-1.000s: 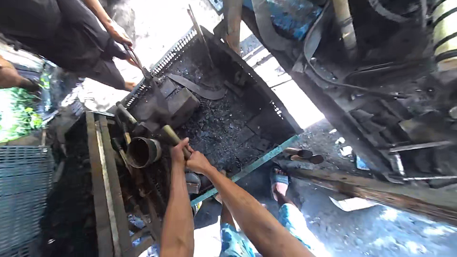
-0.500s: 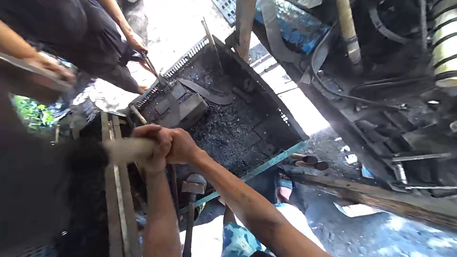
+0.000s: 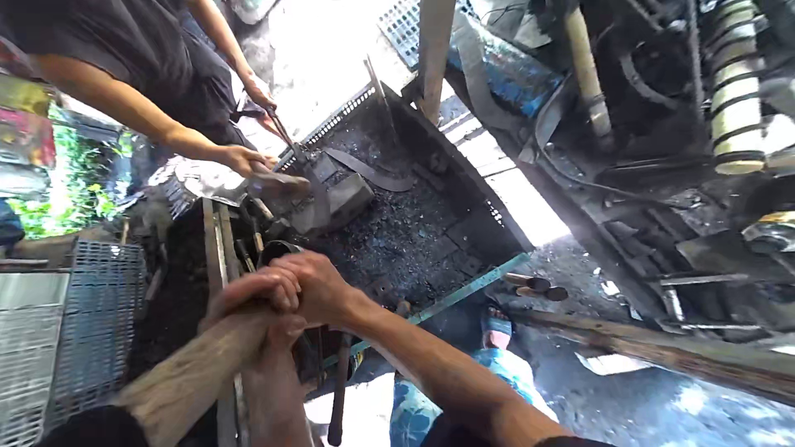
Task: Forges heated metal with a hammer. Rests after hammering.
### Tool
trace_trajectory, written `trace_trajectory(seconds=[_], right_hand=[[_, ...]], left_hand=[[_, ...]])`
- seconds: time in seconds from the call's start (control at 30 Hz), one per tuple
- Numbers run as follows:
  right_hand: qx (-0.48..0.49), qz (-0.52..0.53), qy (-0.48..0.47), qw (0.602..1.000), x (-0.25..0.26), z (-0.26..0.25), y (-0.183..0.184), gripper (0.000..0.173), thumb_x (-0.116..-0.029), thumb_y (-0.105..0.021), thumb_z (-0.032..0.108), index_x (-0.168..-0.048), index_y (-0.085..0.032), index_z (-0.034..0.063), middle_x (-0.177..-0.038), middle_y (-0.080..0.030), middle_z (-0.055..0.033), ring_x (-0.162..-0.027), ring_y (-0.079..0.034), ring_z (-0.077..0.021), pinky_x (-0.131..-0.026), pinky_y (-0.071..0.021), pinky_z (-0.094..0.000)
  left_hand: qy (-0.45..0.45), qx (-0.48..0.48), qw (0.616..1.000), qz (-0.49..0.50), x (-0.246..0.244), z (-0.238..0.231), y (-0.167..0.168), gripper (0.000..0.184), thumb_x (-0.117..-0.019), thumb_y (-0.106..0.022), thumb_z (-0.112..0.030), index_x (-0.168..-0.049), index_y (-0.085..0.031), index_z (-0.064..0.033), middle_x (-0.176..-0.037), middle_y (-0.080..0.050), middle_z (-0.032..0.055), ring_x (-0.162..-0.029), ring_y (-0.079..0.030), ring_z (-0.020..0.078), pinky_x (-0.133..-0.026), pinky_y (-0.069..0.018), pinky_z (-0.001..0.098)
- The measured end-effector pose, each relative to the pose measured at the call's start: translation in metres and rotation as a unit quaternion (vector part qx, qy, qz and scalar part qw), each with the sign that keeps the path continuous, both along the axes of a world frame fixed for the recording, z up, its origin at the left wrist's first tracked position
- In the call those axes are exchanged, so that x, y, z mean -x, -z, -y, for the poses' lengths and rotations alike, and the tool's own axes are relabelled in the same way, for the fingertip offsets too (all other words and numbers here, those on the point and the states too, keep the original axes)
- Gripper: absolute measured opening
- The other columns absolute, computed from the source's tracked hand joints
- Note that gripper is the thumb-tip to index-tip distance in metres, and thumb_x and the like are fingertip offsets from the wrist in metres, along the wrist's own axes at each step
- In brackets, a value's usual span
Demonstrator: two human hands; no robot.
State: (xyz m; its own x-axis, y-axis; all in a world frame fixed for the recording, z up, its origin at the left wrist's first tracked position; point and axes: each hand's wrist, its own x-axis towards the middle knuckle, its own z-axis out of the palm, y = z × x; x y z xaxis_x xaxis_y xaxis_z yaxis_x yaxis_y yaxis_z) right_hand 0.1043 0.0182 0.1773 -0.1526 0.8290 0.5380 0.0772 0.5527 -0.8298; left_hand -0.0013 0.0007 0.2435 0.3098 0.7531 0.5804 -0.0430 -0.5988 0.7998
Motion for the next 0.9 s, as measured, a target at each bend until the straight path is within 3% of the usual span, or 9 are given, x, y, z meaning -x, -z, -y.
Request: trace_trajectory(seconds=[0.1,0.17,0.23,0.3,0.53,0.67,0.73,0.8,0.9], right_hand=[[0.035,0.009,0.02,0.999,0.001,-0.044,0.05,0.039,-0.0651,-0.088,0.028,-0.097,-0.073,0.0107,-0.086,-0.072,-0.0034,-0.08,-0.07,-0.0205,-0.069,-0.0581,-0.0474],[0.234,0.044,0.006,0.971,0.003,-0.032,0.153,0.04,-0.0737,-0.085,0.032,-0.108,-0.071,0.0189,-0.09,-0.073,-0.0008,-0.082,-0.071,-0.019,-0.068,-0.0601,-0.0514],[0.459,0.059,-0.035,0.886,0.005,0.005,0.247,0.033,-0.0798,-0.078,0.036,-0.105,-0.071,0.0172,-0.09,-0.072,-0.0071,-0.083,-0.07,-0.025,-0.073,-0.0579,-0.0572],[0.516,0.103,-0.041,0.849,-0.001,0.023,0.27,0.033,-0.0769,-0.075,0.041,-0.096,-0.07,0.0139,-0.087,-0.071,-0.0101,-0.081,-0.07,-0.0291,-0.07,-0.0564,-0.0595],[0.107,0.078,-0.017,0.991,-0.017,0.039,0.035,0.044,-0.0632,-0.086,0.037,-0.094,-0.07,0.0101,-0.085,-0.072,-0.006,-0.083,-0.071,-0.0247,-0.072,-0.0569,-0.0519],[-0.057,0.024,0.028,0.998,-0.012,-0.022,-0.024,0.042,-0.059,-0.089,0.03,-0.092,-0.07,0.0114,-0.081,-0.069,-0.0022,-0.077,-0.068,-0.0199,-0.066,-0.0546,-0.0453],[-0.001,0.03,0.038,0.999,-0.01,-0.045,0.023,0.046,-0.0597,-0.088,0.027,-0.1,-0.072,0.0117,-0.087,-0.073,-0.0031,-0.081,-0.07,-0.0205,-0.068,-0.0556,-0.0474],[0.193,0.043,0.016,0.98,-0.005,-0.033,0.129,0.046,-0.0698,-0.088,0.029,-0.111,-0.072,0.0161,-0.091,-0.074,-0.0043,-0.083,-0.072,-0.0221,-0.068,-0.0595,-0.0528],[0.492,0.052,-0.037,0.868,0.007,0.015,0.268,0.029,-0.0788,-0.078,0.032,-0.102,-0.072,0.016,-0.089,-0.072,-0.0099,-0.082,-0.07,-0.028,-0.071,-0.0566,-0.0577]], left_hand=[[-0.018,0.009,1.0,-0.004,-0.004,-0.053,0.054,0.039,-0.0862,-0.082,-0.038,-0.116,-0.067,-0.0181,-0.082,-0.068,-0.0057,-0.071,-0.064,0.0092,-0.071,-0.0585,0.0305],[-0.084,0.148,0.985,-0.008,-0.002,-0.063,0.169,0.041,-0.0881,-0.081,-0.037,-0.12,-0.065,-0.0165,-0.095,-0.069,-0.0048,-0.081,-0.066,0.0076,-0.076,-0.0588,0.0276],[-0.161,0.348,0.924,0.005,-0.003,-0.048,0.282,0.024,-0.0929,-0.073,-0.028,-0.107,-0.067,-0.0097,-0.075,-0.067,-0.0021,-0.063,-0.064,0.0104,-0.062,-0.0589,0.0316],[-0.185,0.437,0.879,0.031,-0.006,-0.036,0.316,0.021,-0.0964,-0.067,-0.026,-0.102,-0.067,-0.0061,-0.063,-0.06,0.0036,-0.053,-0.06,0.0168,-0.057,-0.0575,0.0381],[0.007,0.068,0.997,0.043,-0.008,0.027,0.041,0.041,-0.0895,-0.078,-0.031,-0.122,-0.067,-0.0103,-0.081,-0.071,0.0036,-0.07,-0.067,0.0174,-0.073,-0.0596,0.0372],[-0.004,-0.052,0.998,-0.024,-0.015,-0.015,-0.026,0.041,-0.0873,-0.08,-0.041,-0.117,-0.066,-0.0162,-0.081,-0.07,-0.0041,-0.072,-0.067,0.0135,-0.074,-0.0599,0.0348],[-0.021,-0.021,0.999,-0.013,-0.017,-0.05,0.024,0.043,-0.086,-0.08,-0.044,-0.117,-0.065,-0.0175,-0.081,-0.068,-0.0062,-0.07,-0.064,0.0099,-0.07,-0.0576,0.0308],[-0.082,0.114,0.99,-0.005,-0.008,-0.063,0.144,0.042,-0.0881,-0.08,-0.039,-0.119,-0.065,-0.0151,-0.094,-0.07,-0.0051,-0.077,-0.065,0.0073,-0.074,-0.0579,0.027],[-0.182,0.393,0.901,-0.022,-0.001,-0.045,0.309,0.019,-0.0965,-0.068,-0.026,-0.106,-0.066,-0.0092,-0.071,-0.064,-0.001,-0.059,-0.062,0.0127,-0.059,-0.0589,0.0358]])
